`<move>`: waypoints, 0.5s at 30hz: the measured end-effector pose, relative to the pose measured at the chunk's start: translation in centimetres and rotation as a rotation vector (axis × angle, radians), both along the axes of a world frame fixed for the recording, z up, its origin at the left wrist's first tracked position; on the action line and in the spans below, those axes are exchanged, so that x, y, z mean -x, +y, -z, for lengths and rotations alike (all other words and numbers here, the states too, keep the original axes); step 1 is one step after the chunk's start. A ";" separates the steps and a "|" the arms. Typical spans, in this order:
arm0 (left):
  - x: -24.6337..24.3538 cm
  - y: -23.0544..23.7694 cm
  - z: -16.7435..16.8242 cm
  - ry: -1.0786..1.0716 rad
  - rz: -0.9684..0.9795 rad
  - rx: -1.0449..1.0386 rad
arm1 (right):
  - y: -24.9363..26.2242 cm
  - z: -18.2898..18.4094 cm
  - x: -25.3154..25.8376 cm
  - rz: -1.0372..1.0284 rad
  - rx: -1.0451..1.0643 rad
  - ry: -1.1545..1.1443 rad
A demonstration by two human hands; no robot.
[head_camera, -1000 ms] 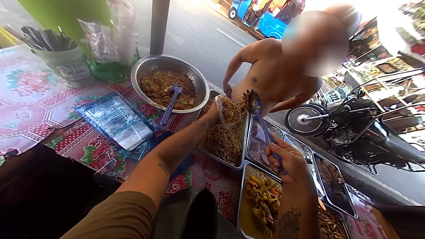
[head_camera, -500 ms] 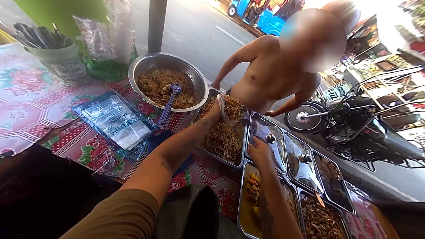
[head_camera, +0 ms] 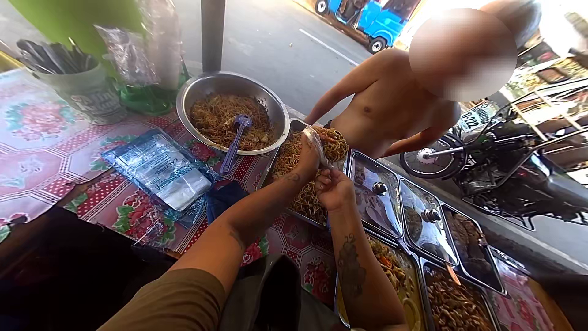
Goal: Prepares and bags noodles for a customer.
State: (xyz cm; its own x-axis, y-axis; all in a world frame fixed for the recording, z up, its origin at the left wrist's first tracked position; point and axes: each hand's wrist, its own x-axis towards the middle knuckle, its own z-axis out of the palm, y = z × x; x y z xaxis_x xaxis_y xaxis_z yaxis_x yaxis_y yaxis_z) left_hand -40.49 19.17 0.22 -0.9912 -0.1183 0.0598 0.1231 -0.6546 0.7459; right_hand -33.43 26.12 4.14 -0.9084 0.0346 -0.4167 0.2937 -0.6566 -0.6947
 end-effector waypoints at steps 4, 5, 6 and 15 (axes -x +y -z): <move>0.2 0.0 0.3 -0.047 -0.017 0.003 | 0.5 0.1 0.9 0.058 0.155 0.098; 0.8 0.1 1.3 -0.014 -0.008 0.002 | 0.8 0.1 1.2 0.073 0.172 0.111; 1.2 0.2 2.0 0.005 -0.003 -0.005 | 1.1 0.0 1.4 0.090 0.178 0.123; 2.6 -2.1 3.8 0.363 -0.060 0.453 | 3.7 -3.9 6.0 0.104 -0.310 0.085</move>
State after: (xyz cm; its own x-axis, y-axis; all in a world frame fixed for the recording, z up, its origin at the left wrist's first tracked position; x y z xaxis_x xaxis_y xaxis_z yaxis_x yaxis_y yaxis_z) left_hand -43.04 17.10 -3.61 -0.8900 -0.0568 0.4524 0.4504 -0.2637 0.8530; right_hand -39.45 29.81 8.03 -0.9245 0.2418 -0.2948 0.1688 -0.4339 -0.8850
